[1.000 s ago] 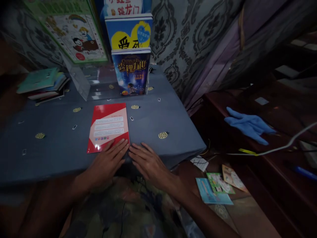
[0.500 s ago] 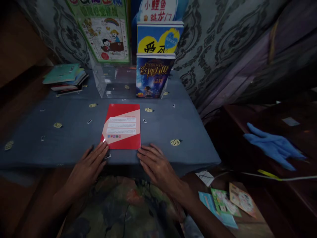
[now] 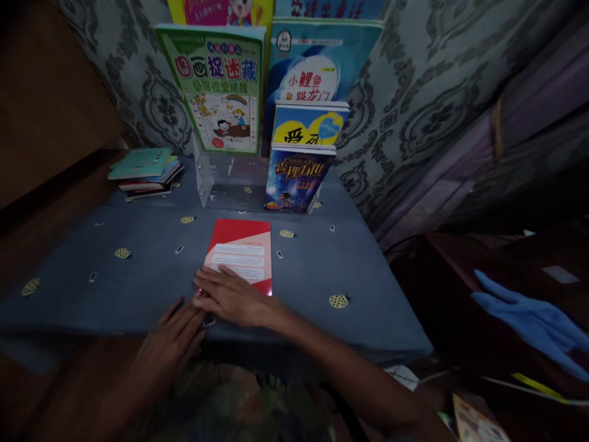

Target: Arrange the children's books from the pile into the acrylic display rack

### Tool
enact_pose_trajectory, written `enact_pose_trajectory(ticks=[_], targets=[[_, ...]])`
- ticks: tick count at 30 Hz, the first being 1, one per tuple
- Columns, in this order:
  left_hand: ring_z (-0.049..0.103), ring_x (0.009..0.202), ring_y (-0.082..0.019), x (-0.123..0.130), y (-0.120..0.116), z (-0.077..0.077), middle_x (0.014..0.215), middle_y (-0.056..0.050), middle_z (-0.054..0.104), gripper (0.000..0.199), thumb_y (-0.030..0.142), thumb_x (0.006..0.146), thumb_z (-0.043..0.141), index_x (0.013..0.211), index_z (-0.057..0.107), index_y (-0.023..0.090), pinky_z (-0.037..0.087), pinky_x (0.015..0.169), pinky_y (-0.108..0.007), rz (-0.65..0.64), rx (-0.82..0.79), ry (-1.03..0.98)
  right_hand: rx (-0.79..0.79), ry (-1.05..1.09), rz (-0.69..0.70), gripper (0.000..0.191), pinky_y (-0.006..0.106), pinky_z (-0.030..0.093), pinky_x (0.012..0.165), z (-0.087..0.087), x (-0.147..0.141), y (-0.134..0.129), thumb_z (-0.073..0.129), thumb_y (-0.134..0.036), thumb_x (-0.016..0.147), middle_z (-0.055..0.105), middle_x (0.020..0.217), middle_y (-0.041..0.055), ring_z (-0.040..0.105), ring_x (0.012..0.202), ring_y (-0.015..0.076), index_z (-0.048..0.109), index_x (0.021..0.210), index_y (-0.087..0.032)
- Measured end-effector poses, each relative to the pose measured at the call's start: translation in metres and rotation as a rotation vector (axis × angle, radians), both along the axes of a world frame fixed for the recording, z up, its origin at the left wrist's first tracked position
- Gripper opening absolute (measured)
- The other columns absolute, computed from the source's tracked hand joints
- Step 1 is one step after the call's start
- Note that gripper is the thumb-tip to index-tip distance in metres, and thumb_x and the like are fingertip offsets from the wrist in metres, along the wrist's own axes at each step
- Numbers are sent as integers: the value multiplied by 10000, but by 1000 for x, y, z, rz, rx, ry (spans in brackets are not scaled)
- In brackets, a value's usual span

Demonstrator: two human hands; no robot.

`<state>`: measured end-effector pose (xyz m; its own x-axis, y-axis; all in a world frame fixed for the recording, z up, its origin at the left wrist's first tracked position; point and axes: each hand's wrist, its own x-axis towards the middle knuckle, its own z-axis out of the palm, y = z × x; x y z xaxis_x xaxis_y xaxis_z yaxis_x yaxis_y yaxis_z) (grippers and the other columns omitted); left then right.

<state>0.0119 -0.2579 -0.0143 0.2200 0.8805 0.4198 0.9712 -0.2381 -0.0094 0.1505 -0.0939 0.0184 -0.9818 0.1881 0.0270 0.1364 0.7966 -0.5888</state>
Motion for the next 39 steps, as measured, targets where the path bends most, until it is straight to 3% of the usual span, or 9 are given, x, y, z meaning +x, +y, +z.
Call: enact_pose_trajectory(ticks=[4,7,13,18,23,30,32,36,39], targets=[[608,1278,-215,-1,4,3,1385,-143,635,372,172,1023,398,1350,567,121,448,1091,-429,-9,5,-10,86,-5,-59,607,446,175,1271,-8,-20,51,309,-503,1063,314,1630,120,212,1541,205,366,1552,-147],[618,1262,-205,-4,6,5,1382,-130,640,391,154,1010,401,1364,563,128,463,1071,-404,-35,19,-9,175,-20,-208,592,460,183,1266,-14,-24,93,339,-465,1058,306,1633,132,207,1542,233,378,1547,-133],[659,1184,-203,-8,10,3,1351,-106,665,441,161,996,402,1409,552,200,496,1028,-382,-31,16,-21,271,17,-431,596,516,221,1247,-29,10,133,300,-469,1053,368,1605,150,272,1523,256,390,1543,-143],[586,1289,-253,-14,26,-5,1443,-123,589,441,311,1030,409,1443,510,196,473,1057,-448,14,-12,-3,290,-21,-449,594,513,224,1254,-32,47,105,309,-435,1052,346,1612,153,261,1526,258,380,1546,-112],[393,1457,-338,-15,42,-18,1599,-155,386,638,512,991,477,1545,363,219,437,1082,-526,55,-29,25,316,-12,-432,564,517,251,1247,-29,75,59,353,-394,1057,343,1621,126,269,1524,242,326,1573,-168],[446,1420,-360,-13,22,-17,1591,-179,389,895,680,861,591,1579,298,231,466,1071,-502,-35,-54,62,269,7,-383,670,552,269,1237,-21,113,5,514,-480,1004,334,1622,121,262,1524,276,302,1580,-212],[474,1398,-360,-14,11,-15,1580,-174,407,870,630,863,622,1573,320,227,498,1042,-492,-72,-45,84,216,35,-345,765,572,257,1232,-18,126,-6,583,-540,953,305,1630,120,255,1523,295,274,1587,-245],[551,1340,-271,-20,-4,-18,1491,-103,547,587,266,976,491,1551,379,249,534,1015,-392,-104,91,89,135,83,-240,1022,599,264,1211,-11,152,-25,742,-635,779,257,1635,123,247,1513,338,217,1592,-306],[624,1253,-208,-27,-9,-18,1376,-57,654,524,245,1022,399,1546,400,264,566,949,-288,-226,143,87,106,139,-203,1003,565,323,1195,-3,163,-36,798,-568,758,310,1615,94,314,1485,326,253,1575,-366]])
